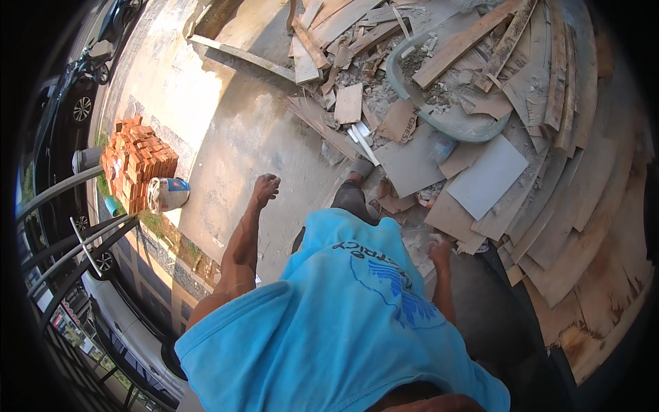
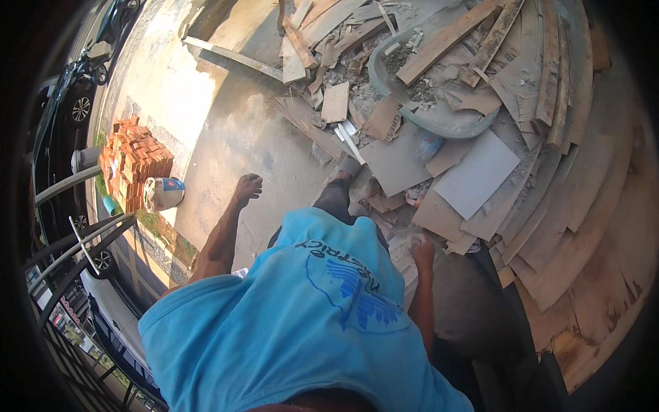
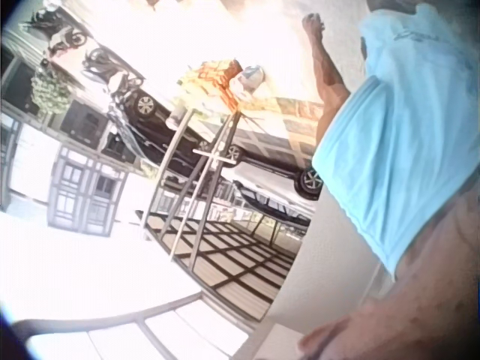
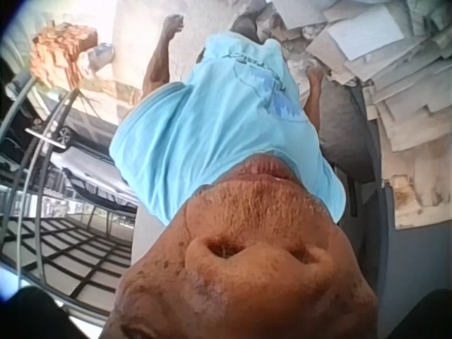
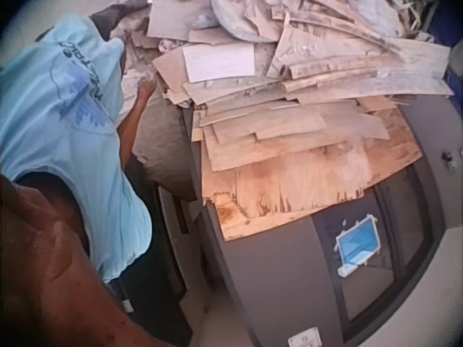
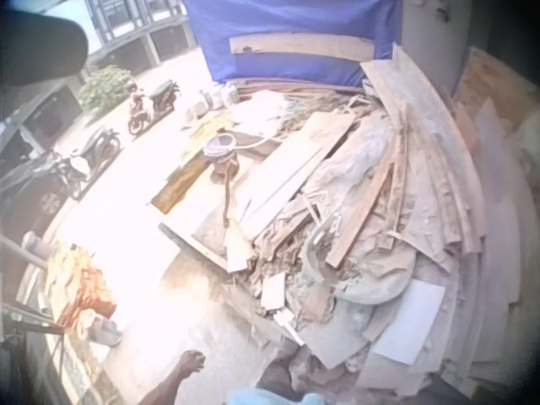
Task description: The person gathers wooden planks and boards from a pile of construction debris. They position a plank on a low concrete structure and use a hammer to drive nails into the wood, assembling a wooden frame.
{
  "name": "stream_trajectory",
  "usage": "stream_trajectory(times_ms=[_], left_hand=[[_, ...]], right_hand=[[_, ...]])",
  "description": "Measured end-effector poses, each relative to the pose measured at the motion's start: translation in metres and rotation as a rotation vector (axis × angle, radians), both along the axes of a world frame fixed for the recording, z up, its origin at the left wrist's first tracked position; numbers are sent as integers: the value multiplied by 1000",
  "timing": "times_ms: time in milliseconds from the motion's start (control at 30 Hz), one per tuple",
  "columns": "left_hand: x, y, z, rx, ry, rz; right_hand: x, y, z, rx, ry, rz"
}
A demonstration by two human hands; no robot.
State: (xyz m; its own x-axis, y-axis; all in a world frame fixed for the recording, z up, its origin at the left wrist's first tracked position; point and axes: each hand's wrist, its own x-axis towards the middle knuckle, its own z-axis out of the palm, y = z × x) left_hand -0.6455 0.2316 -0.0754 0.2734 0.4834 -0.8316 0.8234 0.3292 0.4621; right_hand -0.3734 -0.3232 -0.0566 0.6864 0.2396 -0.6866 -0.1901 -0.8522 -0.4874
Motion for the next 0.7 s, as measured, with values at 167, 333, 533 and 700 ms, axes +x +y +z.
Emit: stream_trajectory(times_ms=[167, 333, 533, 700], left_hand=[[-65, -51, 18, -14, 11, 57], [-108, -109, 36, -25, 37, 108], [-166, -194, 46, -81, 31, 221], [-211, -240, 38, -119, 28, 140]], right_hand=[[20, -5, -35, 128, -42, 76], [-8, -30, -57, 98, -70, 155], [-70, -102, -99, -1, 45, 309], [-77, -109, -64, -64, 265, 102]])
